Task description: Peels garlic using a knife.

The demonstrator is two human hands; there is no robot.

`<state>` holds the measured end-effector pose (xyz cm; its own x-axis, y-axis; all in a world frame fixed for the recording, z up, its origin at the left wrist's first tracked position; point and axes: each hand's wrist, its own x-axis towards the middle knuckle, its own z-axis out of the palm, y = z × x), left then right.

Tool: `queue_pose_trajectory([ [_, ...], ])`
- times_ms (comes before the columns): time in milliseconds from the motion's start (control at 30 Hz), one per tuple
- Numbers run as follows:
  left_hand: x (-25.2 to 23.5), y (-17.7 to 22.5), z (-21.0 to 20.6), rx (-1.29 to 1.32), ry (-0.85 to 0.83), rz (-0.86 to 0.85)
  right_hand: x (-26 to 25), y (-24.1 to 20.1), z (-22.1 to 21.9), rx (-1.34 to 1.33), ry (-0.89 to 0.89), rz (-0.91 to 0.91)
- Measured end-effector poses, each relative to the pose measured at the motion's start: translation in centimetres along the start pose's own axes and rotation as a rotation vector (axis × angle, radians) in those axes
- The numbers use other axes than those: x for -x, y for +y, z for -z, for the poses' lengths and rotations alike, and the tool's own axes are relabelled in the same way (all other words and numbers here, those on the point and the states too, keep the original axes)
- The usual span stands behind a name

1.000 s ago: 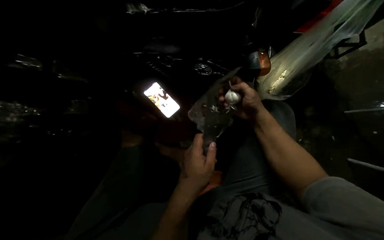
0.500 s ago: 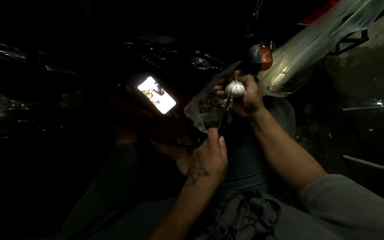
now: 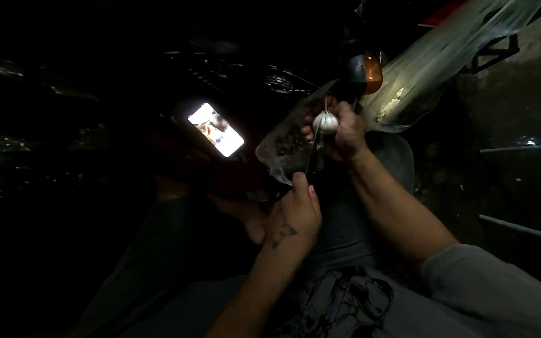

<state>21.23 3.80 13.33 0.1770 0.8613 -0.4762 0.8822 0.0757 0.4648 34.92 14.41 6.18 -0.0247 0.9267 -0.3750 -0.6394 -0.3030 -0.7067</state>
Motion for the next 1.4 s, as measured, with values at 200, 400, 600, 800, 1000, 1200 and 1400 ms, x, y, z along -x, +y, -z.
queue_pose_trajectory([
  [200,-1.0,-0.2,-2.3,-0.079,0.089,0.013,-0.1,0.4,0.3,-0.018,-0.043,0.015],
  [400,-1.7,-0.1,-2.6,-0.054,0.069,0.025,-0.1,0.2,0.2,-0.055,-0.025,-0.011],
  [600,-0.7,0.0,0.9,0.001,-0.081,0.012,0.1,0.2,0.8,0.137,-0.102,0.111],
  [800,0.6,-1.0,3.3,0.088,-0.126,-0.038,-0.2,-0.2,0.9,0.063,-0.345,-0.099],
  [1000,2.2,-1.2,0.5,0.062,0.196,-0.058,-0.1,-0.2,-0.8,-0.005,0.074,-0.060],
  [1200,1.0,-0.8,0.4,-0.016,0.053,0.031,-0.2,0.5,-0.7,0.051,0.075,0.023],
  [1400,0.9,-0.8,0.3,-0.023,0.077,-0.014,-0.4,0.9,-0.4,0.079,0.023,0.089],
])
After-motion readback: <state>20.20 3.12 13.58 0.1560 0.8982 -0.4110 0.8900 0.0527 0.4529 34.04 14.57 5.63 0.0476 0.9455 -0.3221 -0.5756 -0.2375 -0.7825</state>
